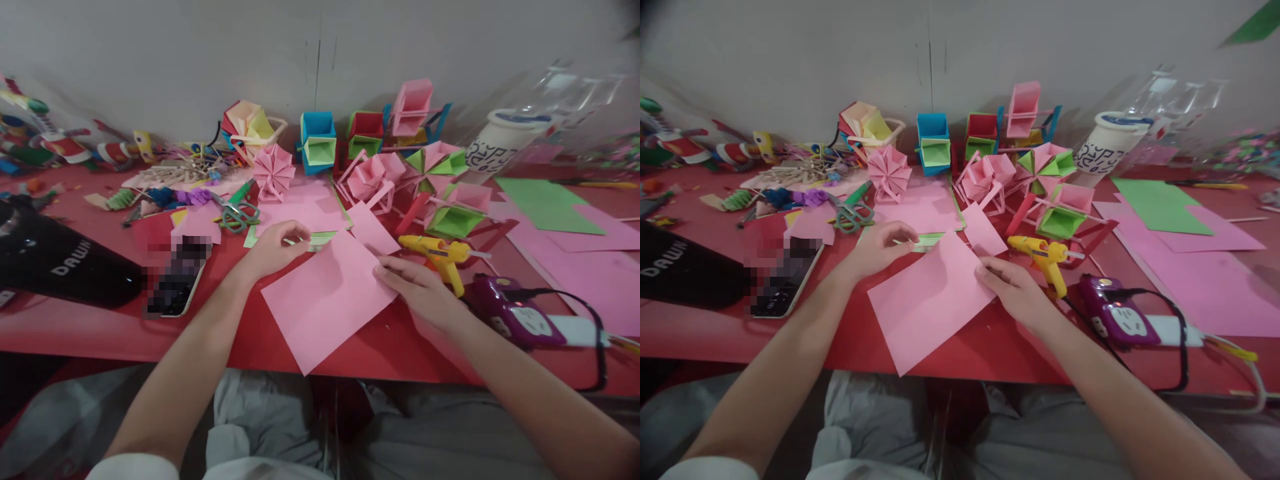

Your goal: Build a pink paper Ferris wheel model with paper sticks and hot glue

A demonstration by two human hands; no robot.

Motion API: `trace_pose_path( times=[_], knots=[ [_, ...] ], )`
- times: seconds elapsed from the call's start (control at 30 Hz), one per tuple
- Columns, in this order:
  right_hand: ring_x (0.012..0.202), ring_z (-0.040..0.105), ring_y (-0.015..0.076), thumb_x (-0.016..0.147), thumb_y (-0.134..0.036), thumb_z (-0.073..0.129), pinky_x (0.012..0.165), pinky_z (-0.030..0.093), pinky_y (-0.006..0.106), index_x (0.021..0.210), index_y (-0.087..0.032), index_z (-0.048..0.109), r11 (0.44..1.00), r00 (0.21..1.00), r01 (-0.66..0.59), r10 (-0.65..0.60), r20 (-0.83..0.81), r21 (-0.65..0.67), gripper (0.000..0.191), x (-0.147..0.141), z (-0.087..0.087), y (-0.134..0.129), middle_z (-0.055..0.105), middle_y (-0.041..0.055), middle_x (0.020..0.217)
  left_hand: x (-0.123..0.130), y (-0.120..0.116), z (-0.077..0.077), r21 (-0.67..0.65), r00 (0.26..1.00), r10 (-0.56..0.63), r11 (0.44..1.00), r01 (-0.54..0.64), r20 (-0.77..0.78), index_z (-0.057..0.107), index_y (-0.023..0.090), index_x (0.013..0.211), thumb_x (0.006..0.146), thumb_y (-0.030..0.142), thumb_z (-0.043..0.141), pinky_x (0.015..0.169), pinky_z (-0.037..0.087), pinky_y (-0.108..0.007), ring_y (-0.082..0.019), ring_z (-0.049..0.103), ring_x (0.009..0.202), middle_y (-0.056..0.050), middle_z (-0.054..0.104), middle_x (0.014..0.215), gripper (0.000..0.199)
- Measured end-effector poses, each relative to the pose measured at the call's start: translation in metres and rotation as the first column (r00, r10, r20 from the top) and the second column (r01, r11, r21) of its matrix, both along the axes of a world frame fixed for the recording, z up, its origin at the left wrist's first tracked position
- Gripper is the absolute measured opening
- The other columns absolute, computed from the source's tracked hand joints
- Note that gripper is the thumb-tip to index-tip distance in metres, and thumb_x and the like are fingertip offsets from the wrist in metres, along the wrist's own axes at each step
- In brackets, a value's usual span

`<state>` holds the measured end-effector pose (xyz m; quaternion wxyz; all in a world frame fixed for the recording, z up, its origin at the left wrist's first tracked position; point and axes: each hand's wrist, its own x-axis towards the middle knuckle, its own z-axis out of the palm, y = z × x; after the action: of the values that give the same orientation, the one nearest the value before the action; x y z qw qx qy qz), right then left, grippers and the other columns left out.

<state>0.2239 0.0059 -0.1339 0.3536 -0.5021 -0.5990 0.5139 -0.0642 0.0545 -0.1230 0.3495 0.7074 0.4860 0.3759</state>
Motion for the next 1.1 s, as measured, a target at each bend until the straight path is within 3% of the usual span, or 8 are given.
trace_pose_path(
  times=[0.17, 0.33, 0.43, 0.63, 0.77, 0.93, 1.1],
  knots=[
    [0.102, 0.066, 0.0283, 0.091, -0.052, 0.064, 0.091, 0.052, 0.043, 0.110, -0.028, 0.076, 0.992, 0.994, -0.049, 0.038, 0.100, 0.115, 0.033, -0.002, 0.000, -0.002, 0.075, 0.0042, 0.104, 0.012, -0.003, -0.006, -0.034, 0.995, -0.080, 0.996, 0.082, 0.052, 0.067, 0.017, 0.107, 0.084, 0.029, 0.066, 0.083, 0.054, -0.032, -0.019, 0.067, 0.096, -0.009, 0.071, 0.113, 0.026],
    [0.101, 0.065, 0.0292, 0.090, -0.054, 0.064, 0.088, 0.052, 0.043, 0.099, -0.026, 0.076, 0.983, 0.986, -0.012, -0.019, 0.167, 0.183, 0.031, -0.006, 0.013, -0.004, 0.074, 0.0045, 0.098, 0.017, -0.003, -0.010, -0.051, 0.989, -0.126, 0.990, 0.130, 0.081, 0.068, 0.017, 0.099, 0.087, 0.033, 0.064, 0.080, 0.054, -0.032, -0.018, 0.067, 0.088, -0.006, 0.073, 0.098, 0.020],
    [0.102, 0.066, 0.0289, 0.089, -0.055, 0.065, 0.091, 0.052, 0.043, 0.099, -0.029, 0.077, 0.979, 0.991, 0.022, -0.048, 0.128, 0.203, 0.030, -0.009, 0.018, -0.004, 0.075, 0.0041, 0.101, 0.017, 0.000, -0.011, -0.025, 0.991, -0.090, 0.995, 0.093, 0.094, 0.065, 0.017, 0.088, 0.088, 0.034, 0.062, 0.076, 0.052, -0.030, -0.016, 0.065, 0.081, -0.004, 0.071, 0.089, 0.017],
    [0.088, 0.068, 0.0248, 0.085, -0.052, 0.072, 0.080, 0.055, 0.041, 0.110, -0.029, 0.076, 0.996, 0.994, 0.077, -0.074, -0.076, 0.039, 0.035, -0.008, 0.004, -0.004, 0.076, 0.0060, 0.104, 0.016, 0.007, -0.012, 0.044, 0.994, 0.049, 0.998, -0.053, 0.102, 0.057, 0.019, 0.082, 0.086, 0.030, 0.061, 0.070, 0.049, -0.026, -0.015, 0.061, 0.077, 0.000, 0.063, 0.080, 0.013],
    [0.076, 0.066, 0.0181, 0.086, -0.048, 0.073, 0.072, 0.054, 0.034, 0.103, -0.026, 0.077, 0.996, 0.985, 0.065, -0.074, -0.156, -0.062, 0.029, -0.007, -0.005, -0.006, 0.075, 0.0039, 0.095, 0.017, 0.007, -0.010, 0.067, 0.991, 0.099, 0.992, -0.105, 0.089, 0.055, 0.019, 0.081, 0.086, 0.030, 0.059, 0.071, 0.049, -0.026, -0.015, 0.060, 0.079, 0.000, 0.062, 0.081, 0.013],
    [0.068, 0.063, 0.0162, 0.083, -0.051, 0.075, 0.068, 0.051, 0.031, 0.081, -0.020, 0.075, 0.987, 0.993, -0.068, 0.053, -0.104, -0.143, 0.032, -0.012, 0.010, -0.011, 0.069, 0.0030, 0.073, 0.017, 0.006, -0.006, 0.072, 0.986, 0.145, 0.986, -0.151, 0.080, 0.051, 0.020, 0.078, 0.087, 0.030, 0.058, 0.075, 0.050, -0.027, -0.016, 0.059, 0.083, -0.001, 0.063, 0.084, 0.015],
    [0.067, 0.062, 0.0167, 0.085, -0.056, 0.071, 0.066, 0.050, 0.032, 0.074, -0.019, 0.071, 0.989, 0.995, -0.089, 0.083, -0.054, -0.116, 0.038, -0.016, 0.018, -0.013, 0.068, 0.0039, 0.070, 0.017, 0.005, -0.007, 0.049, 0.984, 0.158, 0.986, -0.162, 0.078, 0.053, 0.020, 0.081, 0.089, 0.029, 0.057, 0.078, 0.050, -0.028, -0.016, 0.061, 0.087, -0.002, 0.065, 0.088, 0.013]
  ],
)
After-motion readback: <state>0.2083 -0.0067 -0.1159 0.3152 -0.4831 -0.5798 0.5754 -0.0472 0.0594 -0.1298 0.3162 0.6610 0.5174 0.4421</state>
